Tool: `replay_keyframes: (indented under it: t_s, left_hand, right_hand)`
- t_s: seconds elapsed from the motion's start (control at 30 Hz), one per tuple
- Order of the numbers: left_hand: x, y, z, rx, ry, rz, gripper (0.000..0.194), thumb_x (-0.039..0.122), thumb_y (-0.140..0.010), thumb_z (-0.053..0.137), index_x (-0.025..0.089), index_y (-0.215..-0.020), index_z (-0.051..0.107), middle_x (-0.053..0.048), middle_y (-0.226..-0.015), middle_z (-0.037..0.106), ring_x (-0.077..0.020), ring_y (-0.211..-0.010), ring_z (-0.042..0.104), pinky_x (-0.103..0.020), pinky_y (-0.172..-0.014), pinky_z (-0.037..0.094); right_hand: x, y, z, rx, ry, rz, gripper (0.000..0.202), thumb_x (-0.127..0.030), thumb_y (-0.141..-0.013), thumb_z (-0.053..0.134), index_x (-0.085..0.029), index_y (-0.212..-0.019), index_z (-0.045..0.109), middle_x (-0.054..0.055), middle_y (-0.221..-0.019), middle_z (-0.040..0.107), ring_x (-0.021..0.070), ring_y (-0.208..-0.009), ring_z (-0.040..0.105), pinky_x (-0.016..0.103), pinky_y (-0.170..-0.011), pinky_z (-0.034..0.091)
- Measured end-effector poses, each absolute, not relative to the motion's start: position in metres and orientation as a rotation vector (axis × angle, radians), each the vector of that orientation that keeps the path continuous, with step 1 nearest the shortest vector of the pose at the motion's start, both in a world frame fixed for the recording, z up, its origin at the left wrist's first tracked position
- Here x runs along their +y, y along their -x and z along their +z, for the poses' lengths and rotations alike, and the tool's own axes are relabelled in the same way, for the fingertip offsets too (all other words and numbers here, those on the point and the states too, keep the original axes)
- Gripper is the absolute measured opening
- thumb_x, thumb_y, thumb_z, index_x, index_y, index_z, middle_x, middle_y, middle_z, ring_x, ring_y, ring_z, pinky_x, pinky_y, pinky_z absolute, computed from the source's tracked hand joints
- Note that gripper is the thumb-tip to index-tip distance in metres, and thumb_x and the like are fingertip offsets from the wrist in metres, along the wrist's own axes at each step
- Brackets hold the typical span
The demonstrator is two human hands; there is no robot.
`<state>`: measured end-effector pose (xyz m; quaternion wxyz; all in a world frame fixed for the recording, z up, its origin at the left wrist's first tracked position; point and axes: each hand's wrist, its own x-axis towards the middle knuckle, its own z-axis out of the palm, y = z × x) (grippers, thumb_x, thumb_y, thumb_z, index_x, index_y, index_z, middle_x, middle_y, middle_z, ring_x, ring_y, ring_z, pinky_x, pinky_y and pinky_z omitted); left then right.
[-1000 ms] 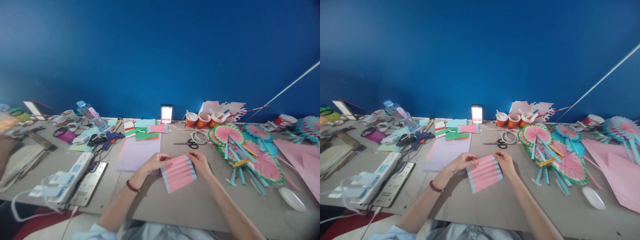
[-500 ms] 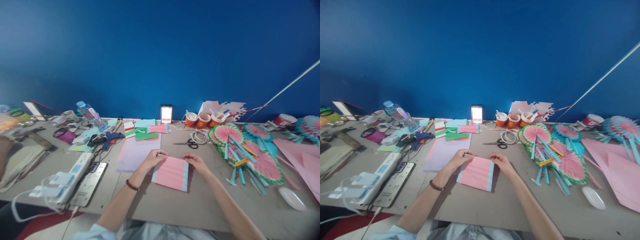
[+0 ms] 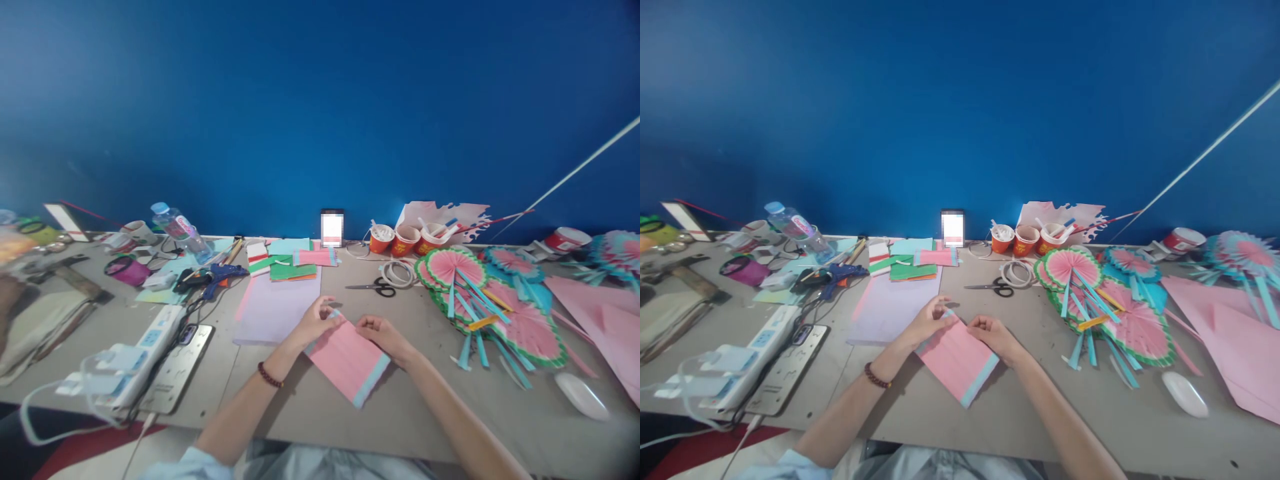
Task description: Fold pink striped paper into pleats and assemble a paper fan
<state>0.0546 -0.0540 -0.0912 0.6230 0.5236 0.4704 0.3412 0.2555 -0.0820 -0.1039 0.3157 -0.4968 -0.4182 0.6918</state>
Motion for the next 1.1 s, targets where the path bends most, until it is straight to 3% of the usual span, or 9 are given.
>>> replay_keyframes:
  t_s: [0.13, 0.2, 0.3, 0.43, 0.63, 0.93, 1.1]
  left_hand:
    - [-0.048, -0.05, -0.098, 1.155, -1.135, 0.792, 0.044, 0.048, -0.06, 0.076, 0.013, -0.079, 0.058, -0.001, -0.065, 0.059, -0.0114, -0.061, 0.055, -0.022, -0.061, 0.04]
    - [-0.047, -0.05, -0.101, 1.137, -1.159, 0.788, 0.044, 0.049, -0.058, 0.076, 0.012, -0.074, 0.059, -0.001, -0.065, 0.061, -0.0116, -0.061, 0.055, -0.023, -0.061, 0.041]
    - [-0.047, -0.052, -0.102, 1.111, -1.191, 0.735, 0.043, 0.05, -0.057, 0.077, 0.013, -0.072, 0.061, -0.001, -0.063, 0.062, -0.0121, -0.06, 0.056, -0.023, -0.06, 0.041]
    - [-0.052, -0.057, -0.099, 1.069, -1.217, 0.664, 0.043, 0.051, -0.056, 0.076, 0.012, -0.068, 0.061, -0.002, -0.061, 0.061, -0.0113, -0.057, 0.053, -0.022, -0.056, 0.038]
    - [-0.058, -0.064, -0.091, 1.068, -1.29, 0.628, 0.048, 0.057, -0.054, 0.074, 0.012, -0.059, 0.06, 0.0, -0.055, 0.057, -0.0092, -0.051, 0.046, -0.022, -0.052, 0.033]
    - [-0.06, -0.065, -0.088, 1.086, -1.288, 0.603, 0.051, 0.062, -0.062, 0.066, 0.012, -0.057, 0.056, 0.005, -0.049, 0.039, -0.0055, -0.046, 0.03, -0.021, -0.046, 0.021]
    - [-0.061, -0.069, -0.088, 1.079, -1.278, 0.667, 0.051, 0.063, -0.062, 0.065, 0.013, -0.056, 0.055, 0.005, -0.049, 0.041, -0.0065, -0.048, 0.033, -0.022, -0.048, 0.023]
  right_hand:
    - [-0.082, -0.252, -0.102, -1.017, 1.256, 1.806, 0.031, -0.039, -0.059, 0.078, -0.017, -0.07, 0.059, -0.006, -0.058, 0.056, 0.0074, -0.052, 0.046, 0.022, -0.052, 0.031]
    - [-0.083, -0.251, -0.099, -0.978, 1.178, 1.857, 0.032, -0.033, -0.057, 0.08, -0.018, -0.078, 0.063, -0.003, -0.068, 0.062, 0.0092, -0.06, 0.053, 0.022, -0.058, 0.037]
    - [-0.084, -0.248, -0.097, -0.916, 1.125, 1.915, 0.037, -0.034, -0.057, 0.08, -0.018, -0.087, 0.065, 0.0, -0.078, 0.066, 0.0114, -0.067, 0.057, 0.023, -0.063, 0.04]
    - [-0.083, -0.245, -0.099, -0.933, 1.191, 1.878, 0.033, -0.042, -0.061, 0.077, -0.016, -0.077, 0.064, -0.003, -0.063, 0.061, 0.0078, -0.053, 0.05, 0.022, -0.053, 0.034]
    - [-0.085, -0.244, -0.102, -0.875, 1.158, 1.918, 0.03, -0.038, -0.058, 0.08, -0.015, -0.067, 0.062, -0.004, -0.057, 0.06, 0.007, -0.051, 0.049, 0.021, -0.053, 0.034]
    - [-0.082, -0.247, -0.107, -0.658, 1.075, 2.093, 0.023, -0.026, -0.057, 0.08, -0.017, -0.075, 0.068, -0.001, -0.069, 0.067, 0.0114, -0.063, 0.058, 0.025, -0.068, 0.046]
    - [-0.082, -0.245, -0.11, -0.661, 1.097, 2.032, 0.021, -0.029, -0.057, 0.079, -0.018, -0.07, 0.067, -0.001, -0.066, 0.067, 0.0135, -0.061, 0.059, 0.027, -0.065, 0.046]
